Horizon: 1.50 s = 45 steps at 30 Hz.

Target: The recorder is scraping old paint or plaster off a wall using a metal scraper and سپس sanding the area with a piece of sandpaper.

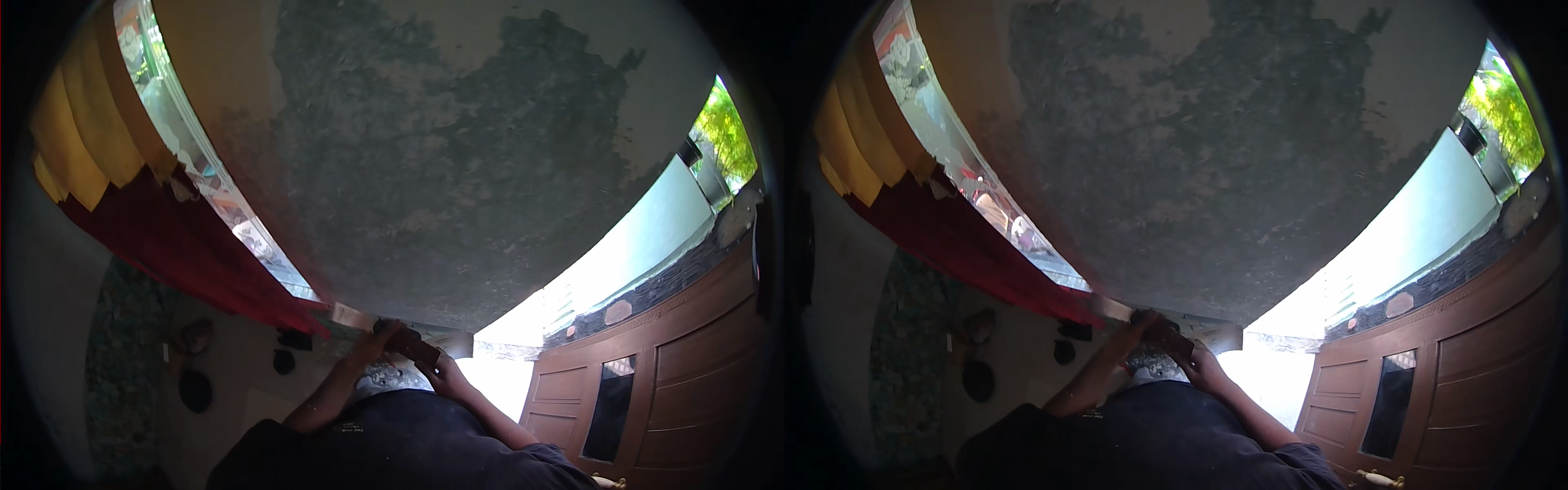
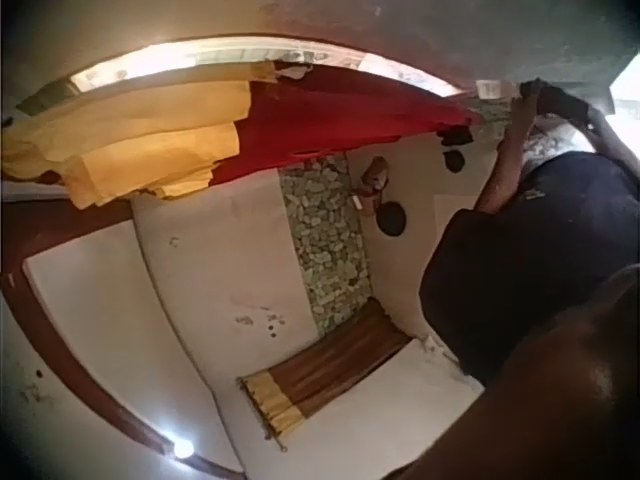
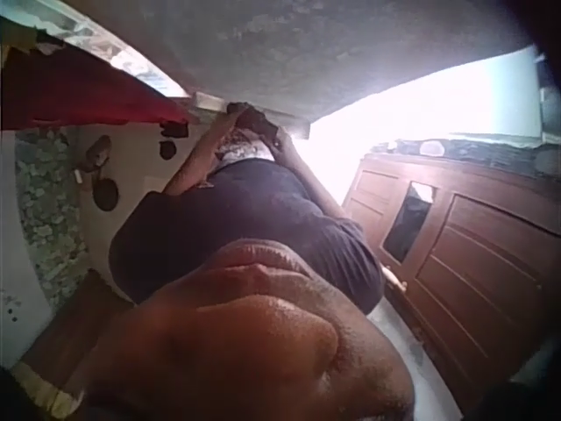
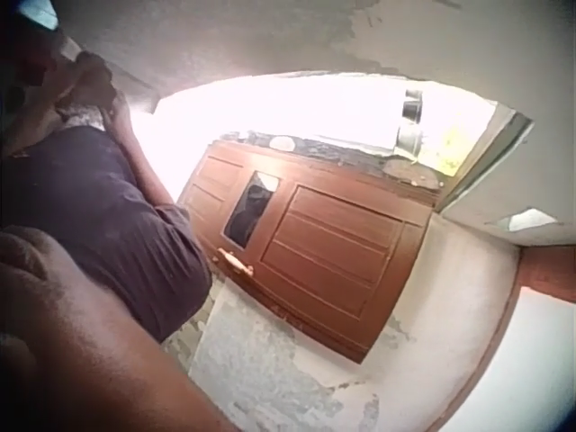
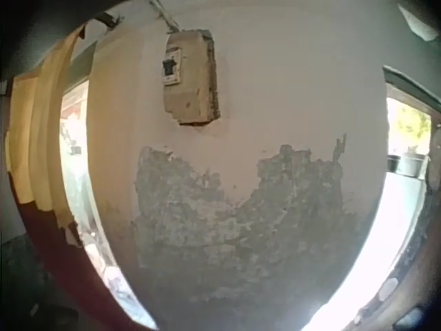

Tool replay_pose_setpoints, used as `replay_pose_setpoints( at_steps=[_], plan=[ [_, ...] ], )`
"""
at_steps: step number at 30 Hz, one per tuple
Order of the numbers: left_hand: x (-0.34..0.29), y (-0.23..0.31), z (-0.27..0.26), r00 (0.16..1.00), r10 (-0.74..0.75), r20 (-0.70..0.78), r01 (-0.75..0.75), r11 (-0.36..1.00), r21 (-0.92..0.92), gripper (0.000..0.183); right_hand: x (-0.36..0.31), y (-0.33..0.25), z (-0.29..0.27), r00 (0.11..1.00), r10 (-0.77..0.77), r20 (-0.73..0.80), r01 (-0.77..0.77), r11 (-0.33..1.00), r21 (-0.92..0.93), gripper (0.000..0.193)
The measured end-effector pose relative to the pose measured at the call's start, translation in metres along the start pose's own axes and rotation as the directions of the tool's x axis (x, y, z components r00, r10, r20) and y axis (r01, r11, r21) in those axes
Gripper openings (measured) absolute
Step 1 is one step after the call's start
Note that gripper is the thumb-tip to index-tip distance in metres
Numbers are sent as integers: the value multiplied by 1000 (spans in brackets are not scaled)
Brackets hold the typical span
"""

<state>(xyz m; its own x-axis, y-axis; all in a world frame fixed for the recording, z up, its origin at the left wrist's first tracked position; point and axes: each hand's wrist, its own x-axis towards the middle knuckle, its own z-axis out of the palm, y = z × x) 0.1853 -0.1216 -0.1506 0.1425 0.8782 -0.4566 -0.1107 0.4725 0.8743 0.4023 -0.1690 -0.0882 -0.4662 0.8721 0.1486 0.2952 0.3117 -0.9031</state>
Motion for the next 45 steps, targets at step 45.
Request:
replay_pose_setpoints(
  at_steps=[45],
  plan=[
    [3, 194, -172, 790, 559, 252, -558, 826, -81, 15, 182, -73, 8, 591, -544, -596, -227, 597, -769, 67]
  ],
)
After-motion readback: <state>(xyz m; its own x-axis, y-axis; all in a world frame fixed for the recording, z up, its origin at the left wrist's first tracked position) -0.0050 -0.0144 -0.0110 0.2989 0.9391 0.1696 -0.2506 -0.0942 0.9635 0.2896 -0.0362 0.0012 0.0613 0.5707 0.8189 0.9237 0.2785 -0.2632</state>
